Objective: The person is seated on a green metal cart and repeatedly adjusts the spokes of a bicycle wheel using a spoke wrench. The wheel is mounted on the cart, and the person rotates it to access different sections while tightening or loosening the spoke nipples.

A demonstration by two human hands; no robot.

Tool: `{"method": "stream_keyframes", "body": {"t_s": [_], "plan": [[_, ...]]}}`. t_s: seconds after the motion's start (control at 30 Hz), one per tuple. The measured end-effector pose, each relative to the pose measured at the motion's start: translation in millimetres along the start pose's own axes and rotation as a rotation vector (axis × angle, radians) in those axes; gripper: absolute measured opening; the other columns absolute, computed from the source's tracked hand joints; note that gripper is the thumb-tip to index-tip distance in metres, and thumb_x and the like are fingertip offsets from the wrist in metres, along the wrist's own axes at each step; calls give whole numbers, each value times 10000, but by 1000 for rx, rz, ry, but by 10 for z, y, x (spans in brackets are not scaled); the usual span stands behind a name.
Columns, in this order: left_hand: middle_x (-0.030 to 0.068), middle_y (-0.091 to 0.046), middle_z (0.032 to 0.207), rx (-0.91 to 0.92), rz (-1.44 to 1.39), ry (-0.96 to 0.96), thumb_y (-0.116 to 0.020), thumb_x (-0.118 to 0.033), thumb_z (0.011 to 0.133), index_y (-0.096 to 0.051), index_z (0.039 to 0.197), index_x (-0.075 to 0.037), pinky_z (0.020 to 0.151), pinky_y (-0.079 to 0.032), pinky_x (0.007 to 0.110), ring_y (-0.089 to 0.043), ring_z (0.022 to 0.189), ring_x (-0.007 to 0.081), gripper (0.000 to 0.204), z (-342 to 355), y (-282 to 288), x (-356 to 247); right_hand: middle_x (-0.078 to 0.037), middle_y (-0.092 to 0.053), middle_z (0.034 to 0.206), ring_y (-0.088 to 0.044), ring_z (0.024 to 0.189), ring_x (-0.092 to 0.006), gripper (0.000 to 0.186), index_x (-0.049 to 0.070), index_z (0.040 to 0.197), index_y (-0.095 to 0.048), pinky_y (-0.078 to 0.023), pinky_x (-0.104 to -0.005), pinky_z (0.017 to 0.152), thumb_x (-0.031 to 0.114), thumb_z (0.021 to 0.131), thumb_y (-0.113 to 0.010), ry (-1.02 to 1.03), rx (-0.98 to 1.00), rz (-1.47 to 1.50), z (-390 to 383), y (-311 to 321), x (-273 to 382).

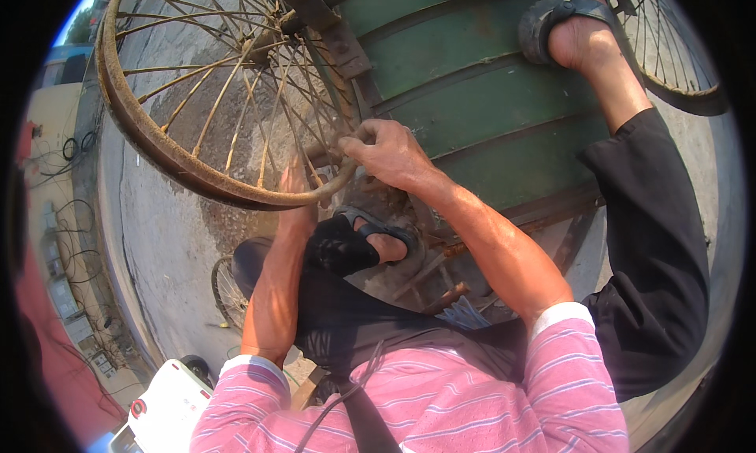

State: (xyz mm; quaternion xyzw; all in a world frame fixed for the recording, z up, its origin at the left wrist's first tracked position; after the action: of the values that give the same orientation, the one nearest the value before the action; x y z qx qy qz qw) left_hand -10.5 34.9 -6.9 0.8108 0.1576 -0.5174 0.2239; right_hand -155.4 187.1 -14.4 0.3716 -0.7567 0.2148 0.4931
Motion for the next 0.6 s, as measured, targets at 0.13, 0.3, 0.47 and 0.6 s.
{"method": "stream_keyframes", "body": {"t_s": [0.13, 0.3, 0.47, 0.6], "plan": [[68, -650, 791, -47, 184, -87, -322, -515, 1145, -687, 1291, -21, 506, -426, 292, -573, 573, 131, 632, 33, 32, 93, -123, -725, 815, -700, 765, -196, 464, -25, 1005, -761, -567, -382, 698, 432, 926, -749, -35, 40, 5, -18, -87, -43], [69, -622, 760, -43, -3, 38, -314, -546, 1141, -682, 1263, -23, 528, -439, 307, -580, 580, 147, 652, 43, 37, 132, -138, -717, 781, -696, 738, -206, 466, -27, 989, -757, -550, -399, 700, 436, 929, -752, 17, 26, -115, -13, -134, -31], [89, -601, 728, -46, 75, 25, -314, -643, 1118, -627, 1144, -40, 547, -450, 331, -595, 588, 165, 680, 41, 28, 48, -137, -719, 782, -688, 743, -212, 466, -20, 982, -757, -538, -408, 694, 443, 932, -751, 51, 18, -103, -10, -170, -61], [12, -589, 695, -112, -54, 87, -465, -522, 1137, -671, 1141, -57, 483, -386, 286, -528, 551, 108, 509, -12, -3, -13, -151, -717, 782, -689, 752, -233, 474, -24, 973, -751, -536, -418, 706, 448, 933, -745, 87, 40, -133, 2, -168, -56]]}}
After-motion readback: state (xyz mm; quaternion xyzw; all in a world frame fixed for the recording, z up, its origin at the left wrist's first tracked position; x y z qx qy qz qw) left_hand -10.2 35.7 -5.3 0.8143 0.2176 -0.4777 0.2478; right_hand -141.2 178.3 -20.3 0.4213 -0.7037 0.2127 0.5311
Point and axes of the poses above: each hand's wrist, its own z-axis towards the middle knuckle, its own y-axis out of the back of the hand, x = y × z, the point moved 2 cm from there along z, towards the middle knuckle
